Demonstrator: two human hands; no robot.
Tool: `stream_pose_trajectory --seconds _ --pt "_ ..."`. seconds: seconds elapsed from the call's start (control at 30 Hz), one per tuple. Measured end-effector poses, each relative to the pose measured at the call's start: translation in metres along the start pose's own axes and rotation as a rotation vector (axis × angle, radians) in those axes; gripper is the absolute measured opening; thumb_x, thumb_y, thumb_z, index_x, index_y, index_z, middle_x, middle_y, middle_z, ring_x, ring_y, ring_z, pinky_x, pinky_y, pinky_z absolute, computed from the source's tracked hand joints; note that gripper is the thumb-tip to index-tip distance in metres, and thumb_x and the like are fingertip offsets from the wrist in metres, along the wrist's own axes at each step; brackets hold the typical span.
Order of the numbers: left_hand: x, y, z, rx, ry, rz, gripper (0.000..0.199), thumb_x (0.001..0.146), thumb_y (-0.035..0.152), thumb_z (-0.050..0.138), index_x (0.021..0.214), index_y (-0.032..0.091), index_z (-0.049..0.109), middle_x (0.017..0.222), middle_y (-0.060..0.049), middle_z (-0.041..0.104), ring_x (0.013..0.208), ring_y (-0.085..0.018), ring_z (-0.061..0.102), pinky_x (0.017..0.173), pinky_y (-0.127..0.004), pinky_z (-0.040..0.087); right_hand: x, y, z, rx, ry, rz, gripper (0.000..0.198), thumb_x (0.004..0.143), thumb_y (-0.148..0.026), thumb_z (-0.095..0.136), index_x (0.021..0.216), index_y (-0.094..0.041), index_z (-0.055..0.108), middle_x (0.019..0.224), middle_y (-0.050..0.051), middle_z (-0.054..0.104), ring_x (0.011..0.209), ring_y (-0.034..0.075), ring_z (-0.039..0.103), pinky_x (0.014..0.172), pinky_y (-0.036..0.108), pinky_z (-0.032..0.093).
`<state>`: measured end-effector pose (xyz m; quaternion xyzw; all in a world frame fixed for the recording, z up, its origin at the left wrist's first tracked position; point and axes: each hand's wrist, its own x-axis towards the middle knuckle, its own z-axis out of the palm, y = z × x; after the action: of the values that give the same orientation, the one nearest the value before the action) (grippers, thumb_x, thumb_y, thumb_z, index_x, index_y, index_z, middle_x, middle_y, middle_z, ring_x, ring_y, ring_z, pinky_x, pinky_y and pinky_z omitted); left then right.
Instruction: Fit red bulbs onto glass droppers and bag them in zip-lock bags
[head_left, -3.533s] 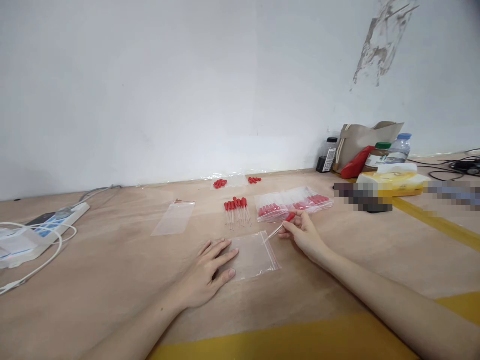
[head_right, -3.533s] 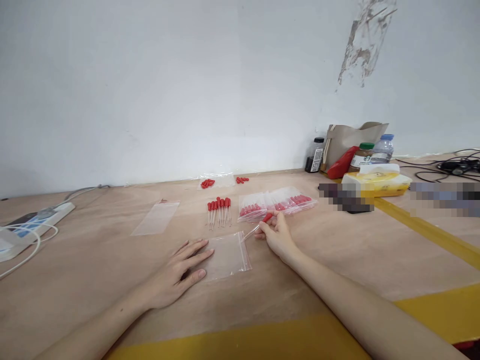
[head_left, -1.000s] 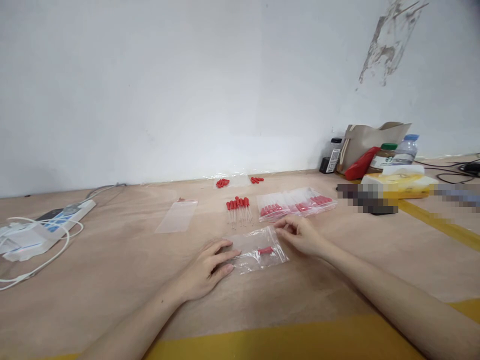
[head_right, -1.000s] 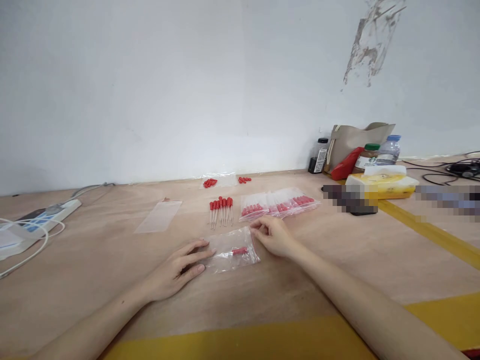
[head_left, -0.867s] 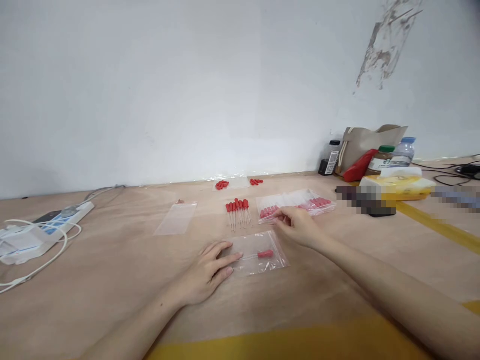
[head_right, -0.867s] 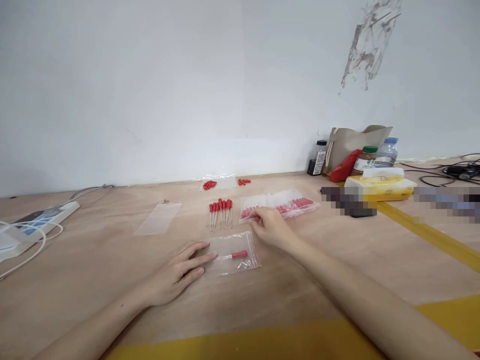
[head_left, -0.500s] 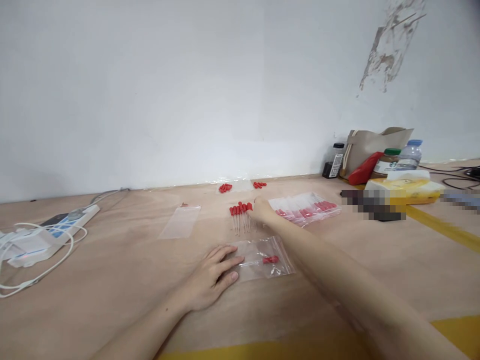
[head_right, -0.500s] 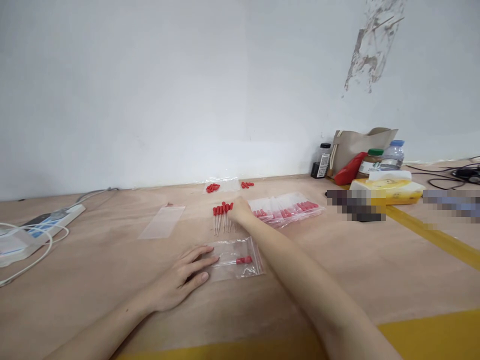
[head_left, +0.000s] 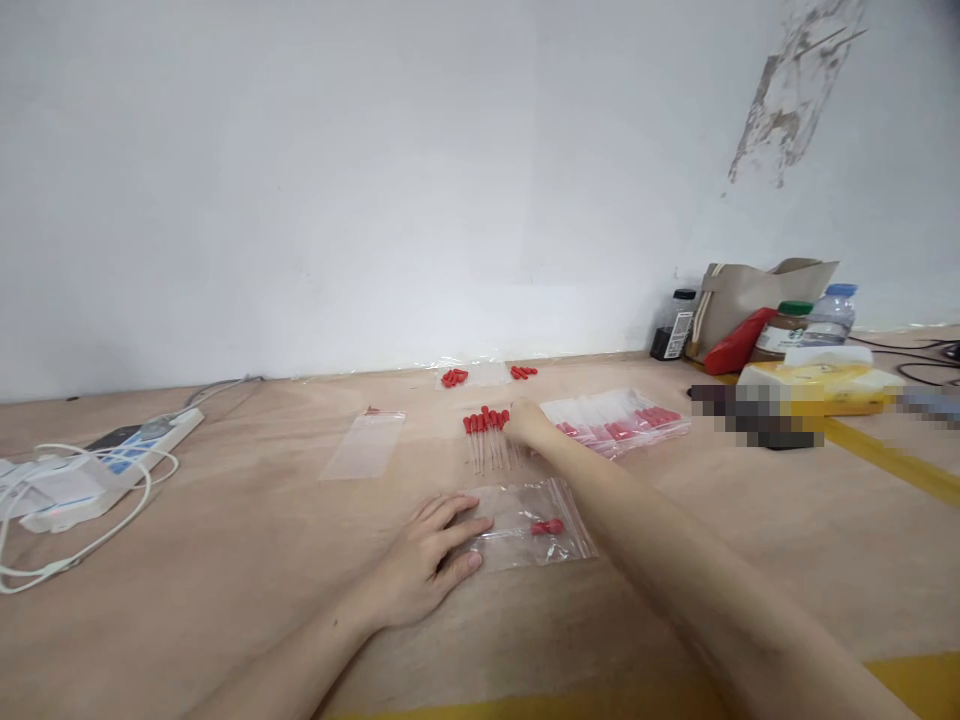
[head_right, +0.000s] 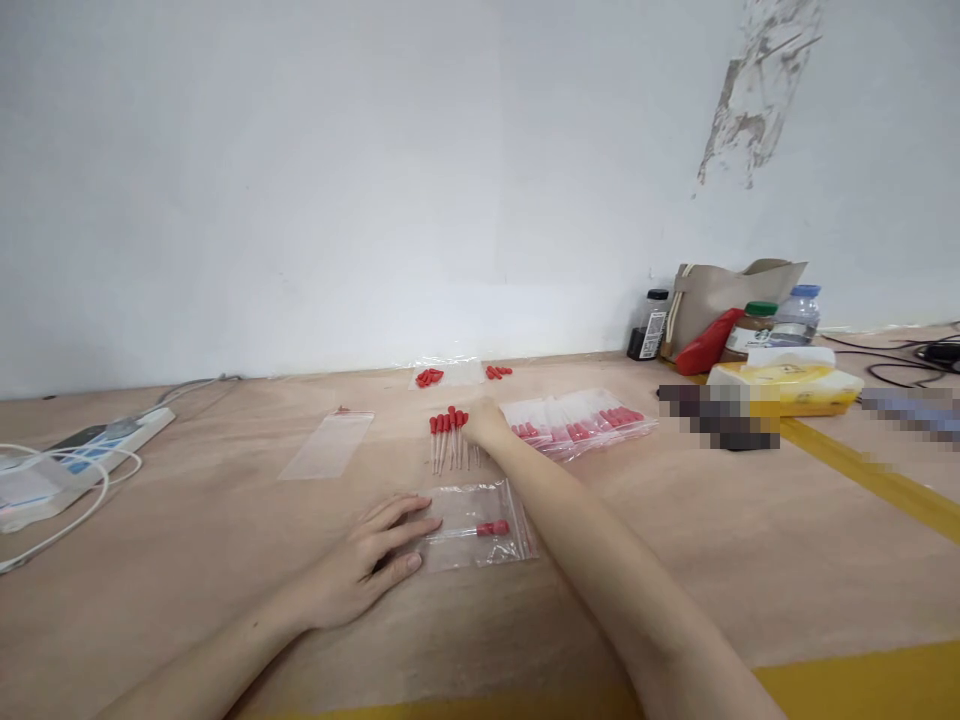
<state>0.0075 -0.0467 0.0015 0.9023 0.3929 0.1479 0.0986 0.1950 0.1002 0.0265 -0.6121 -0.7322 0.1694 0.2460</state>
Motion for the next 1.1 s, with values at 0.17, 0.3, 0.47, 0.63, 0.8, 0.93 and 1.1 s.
stream_pose_trajectory --seconds 0.17,0.3,0.47,0.63,0.8,0.93,1.1 --pt "0.0 0.003 -0.002 -0.026 0.012 -0.015 0.034 0.088 0.035 0.041 0.12 0.026 0.047 0.129 -0.004 0.042 0.12 -0.022 0.035 0.1 -0.041 0.03 -0.049 0.02 -0.025 0.192 0.233 -0.083 0.059 0.075 -0.015 0.04 0.13 -0.008 0.02 0.082 0.009 0.06 0.073 0.017 0.058 0.065 0.027 0.044" --pt "0.0 0.004 -0.002 -0.02 0.017 -0.013 0.032 0.088 0.034 0.041 0.119 0.027 0.048 0.129 -0.004 0.043 0.12 -0.021 0.035 0.1 -0.04 0.032 -0.086 0.062 -0.038 0.52 0.309 0.003 0.068 0.073 -0.024 0.046 0.132 -0.017 0.012 0.07 -0.002 0.051 0.049 0.011 0.053 0.046 0.023 0.044" --pt "0.001 0.002 -0.001 0.0 -0.004 -0.026 0.033 0.089 0.036 0.039 0.119 0.029 0.049 0.13 -0.003 0.041 0.121 -0.023 0.034 0.099 -0.042 0.031 -0.106 0.094 -0.035 0.909 0.376 0.171 0.074 0.066 -0.026 0.055 0.127 -0.022 0.014 0.066 -0.006 0.043 0.046 0.01 0.052 0.042 0.023 0.048" --pt "0.001 -0.002 0.0 -0.015 0.002 -0.05 0.033 0.091 0.034 0.034 0.121 0.031 0.048 0.132 -0.002 0.04 0.121 -0.023 0.035 0.099 -0.043 0.032 -0.113 0.089 -0.022 1.025 0.328 0.22 0.06 0.067 -0.026 0.057 0.115 -0.026 0.023 0.064 -0.007 0.044 0.048 0.011 0.055 0.045 0.025 0.051" --pt "0.002 -0.002 0.002 -0.008 0.024 -0.031 0.032 0.089 0.034 0.04 0.119 0.032 0.05 0.131 -0.002 0.042 0.119 -0.023 0.038 0.098 -0.042 0.034 -0.123 0.078 -0.018 1.221 0.112 0.269 0.031 0.072 -0.027 0.055 0.096 -0.023 0.035 0.068 -0.003 0.053 0.06 0.012 0.061 0.061 0.029 0.052" --pt "0.002 0.0 0.002 0.003 0.034 -0.037 0.037 0.088 0.034 0.041 0.126 0.03 0.043 0.131 -0.003 0.042 0.119 -0.023 0.037 0.098 -0.042 0.033 -0.127 0.08 -0.026 1.077 -0.119 0.183 0.025 0.068 -0.032 0.062 0.083 -0.018 0.049 0.069 -0.001 0.057 0.056 0.01 0.057 0.059 0.027 0.049" --pt "0.002 0.0 0.002 -0.01 0.043 -0.033 0.039 0.088 0.033 0.041 0.127 0.029 0.04 0.131 -0.003 0.042 0.12 -0.023 0.037 0.099 -0.043 0.032 -0.128 0.082 -0.037 0.72 -0.148 0.001 0.026 0.06 -0.033 0.069 0.078 -0.015 0.061 0.055 -0.003 0.053 0.05 0.008 0.048 0.049 0.022 0.04"
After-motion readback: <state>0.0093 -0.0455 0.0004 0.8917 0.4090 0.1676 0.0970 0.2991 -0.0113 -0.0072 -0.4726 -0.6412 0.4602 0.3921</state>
